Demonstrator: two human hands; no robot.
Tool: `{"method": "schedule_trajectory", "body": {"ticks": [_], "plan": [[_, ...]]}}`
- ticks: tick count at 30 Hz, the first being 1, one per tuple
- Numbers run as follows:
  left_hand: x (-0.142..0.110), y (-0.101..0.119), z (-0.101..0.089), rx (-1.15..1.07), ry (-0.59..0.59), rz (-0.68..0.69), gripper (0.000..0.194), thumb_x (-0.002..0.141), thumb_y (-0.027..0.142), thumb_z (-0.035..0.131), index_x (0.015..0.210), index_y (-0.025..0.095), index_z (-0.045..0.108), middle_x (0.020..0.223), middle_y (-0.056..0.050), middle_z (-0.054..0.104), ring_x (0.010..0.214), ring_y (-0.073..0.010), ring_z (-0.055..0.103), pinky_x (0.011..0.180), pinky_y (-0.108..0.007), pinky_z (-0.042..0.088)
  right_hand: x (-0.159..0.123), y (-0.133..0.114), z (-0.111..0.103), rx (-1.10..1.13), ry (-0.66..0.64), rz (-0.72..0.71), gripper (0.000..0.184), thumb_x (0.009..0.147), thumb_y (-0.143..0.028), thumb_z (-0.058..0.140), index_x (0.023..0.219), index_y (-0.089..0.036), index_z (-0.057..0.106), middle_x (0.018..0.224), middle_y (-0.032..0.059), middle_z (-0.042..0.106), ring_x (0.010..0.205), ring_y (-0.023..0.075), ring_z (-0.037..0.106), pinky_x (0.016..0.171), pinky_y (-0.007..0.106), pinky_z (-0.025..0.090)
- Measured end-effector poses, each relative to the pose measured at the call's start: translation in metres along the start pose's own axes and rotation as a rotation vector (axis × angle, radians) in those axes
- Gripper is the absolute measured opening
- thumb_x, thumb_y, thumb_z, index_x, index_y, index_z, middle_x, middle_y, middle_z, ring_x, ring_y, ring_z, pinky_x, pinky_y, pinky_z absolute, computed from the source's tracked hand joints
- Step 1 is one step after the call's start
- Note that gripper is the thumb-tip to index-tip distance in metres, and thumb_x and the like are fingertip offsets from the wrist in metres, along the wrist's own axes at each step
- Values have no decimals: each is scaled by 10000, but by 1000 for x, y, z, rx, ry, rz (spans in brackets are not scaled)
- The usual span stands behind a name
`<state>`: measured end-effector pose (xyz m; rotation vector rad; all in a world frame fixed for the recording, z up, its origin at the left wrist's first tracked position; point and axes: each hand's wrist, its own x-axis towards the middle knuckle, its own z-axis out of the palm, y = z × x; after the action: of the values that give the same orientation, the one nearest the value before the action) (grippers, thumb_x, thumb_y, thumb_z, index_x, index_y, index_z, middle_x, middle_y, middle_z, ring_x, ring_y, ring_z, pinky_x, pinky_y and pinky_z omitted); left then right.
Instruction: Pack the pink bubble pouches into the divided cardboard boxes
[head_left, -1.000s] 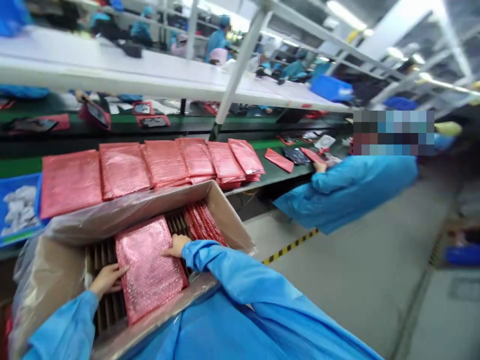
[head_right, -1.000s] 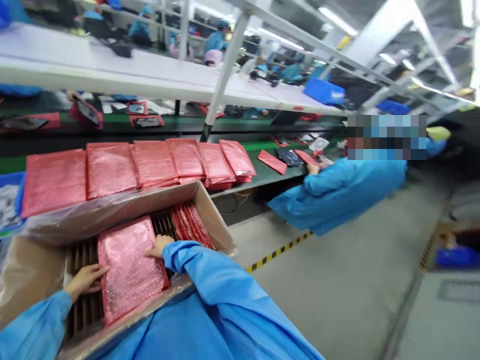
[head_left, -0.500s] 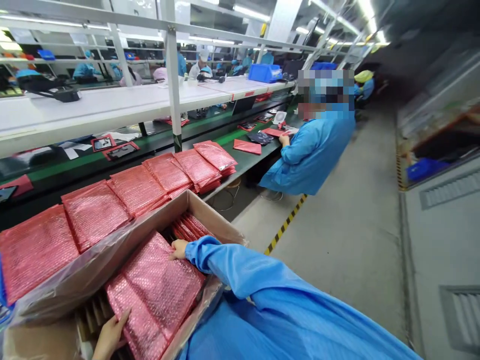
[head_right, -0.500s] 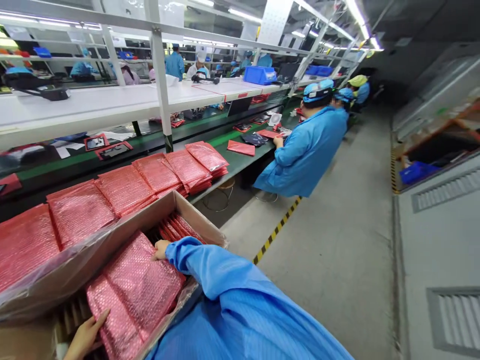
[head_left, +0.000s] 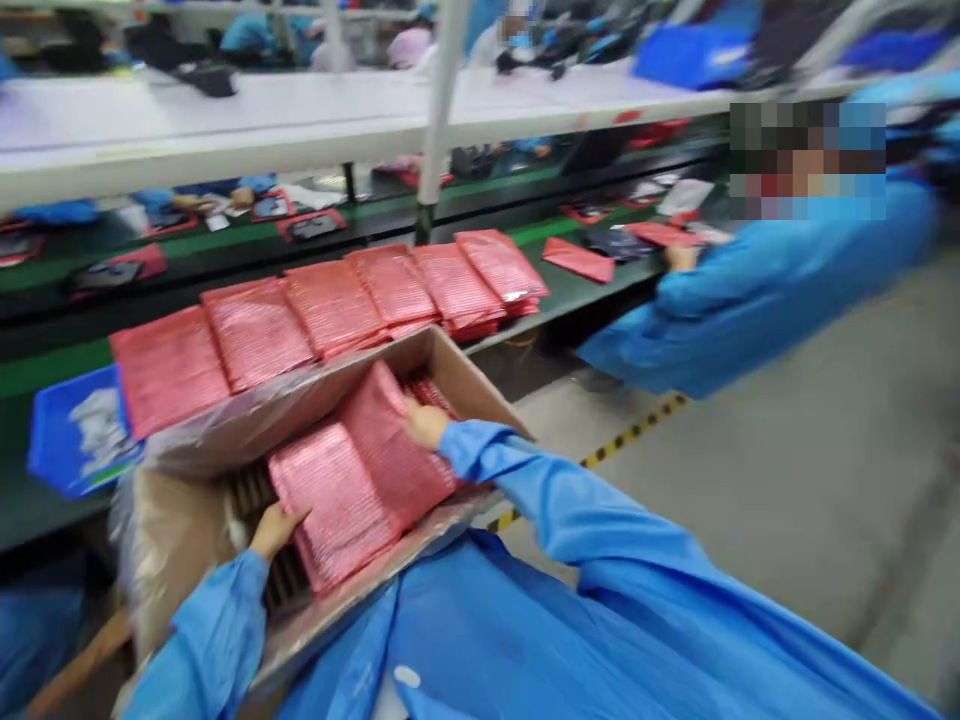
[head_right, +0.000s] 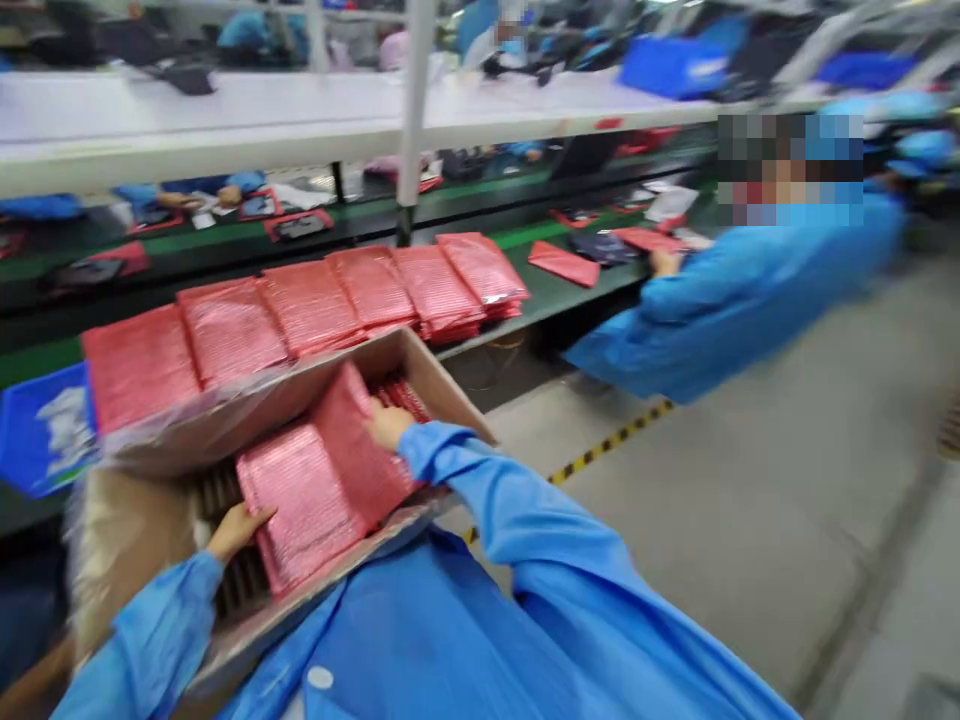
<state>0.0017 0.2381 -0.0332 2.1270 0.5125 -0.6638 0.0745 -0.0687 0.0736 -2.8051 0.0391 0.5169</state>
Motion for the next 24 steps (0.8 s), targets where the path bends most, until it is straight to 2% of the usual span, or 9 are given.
{"method": "schedule_trajectory", "body": {"ticks": [3,6,9,13,18,20,24], "plan": [[14,-14,-1,-61,30,-28,333,639,428,665,804,143,618,800,-81,697,801,-234,656,650,-314,516,19,44,-14,-137,-44,-54,531,959,-366,375,1435,-154,273,1064,178,668,974,288,645,811,375,472],[21,-29,2,-97,44,-23,353,603,414,687,816,136,638,846,-99,709,896,-276,651,686,-315,511,23,77,-27,-333,31,-69,555,968,-387,315,1452,-136,213,1030,185,675,956,296,647,808,370,466],[23,-37,6,-111,30,-4,410,584,456,684,836,135,643,848,-104,713,899,-296,652,684,-326,507,14,87,-33,-420,21,-112,557,970,-396,297,1457,-145,197,1000,166,682,927,290,653,787,355,467],[24,-38,7,-101,24,27,464,576,491,680,861,126,646,888,-118,715,915,-298,649,709,-335,505,14,71,-32,-481,-24,-166,552,971,-402,279,1456,-157,184,973,158,686,917,286,655,799,365,461],[22,-34,4,-81,32,39,487,559,517,690,843,123,650,900,-119,716,916,-300,649,726,-337,503,46,33,-21,-403,-105,-236,499,943,-379,347,1398,-182,296,1097,181,648,990,298,632,837,401,458],[21,-32,3,-76,26,33,496,561,530,691,843,124,648,895,-114,717,903,-296,653,704,-329,507,58,18,-5,-357,-129,-253,493,927,-349,391,1377,-157,329,1139,205,626,1019,308,621,854,418,457],[18,-29,3,-60,5,13,562,575,568,679,907,115,640,876,-112,715,867,-293,657,628,-316,507,62,4,45,-307,-179,-213,553,882,-185,460,1395,-61,295,1114,250,624,1051,316,608,879,424,456]]}}
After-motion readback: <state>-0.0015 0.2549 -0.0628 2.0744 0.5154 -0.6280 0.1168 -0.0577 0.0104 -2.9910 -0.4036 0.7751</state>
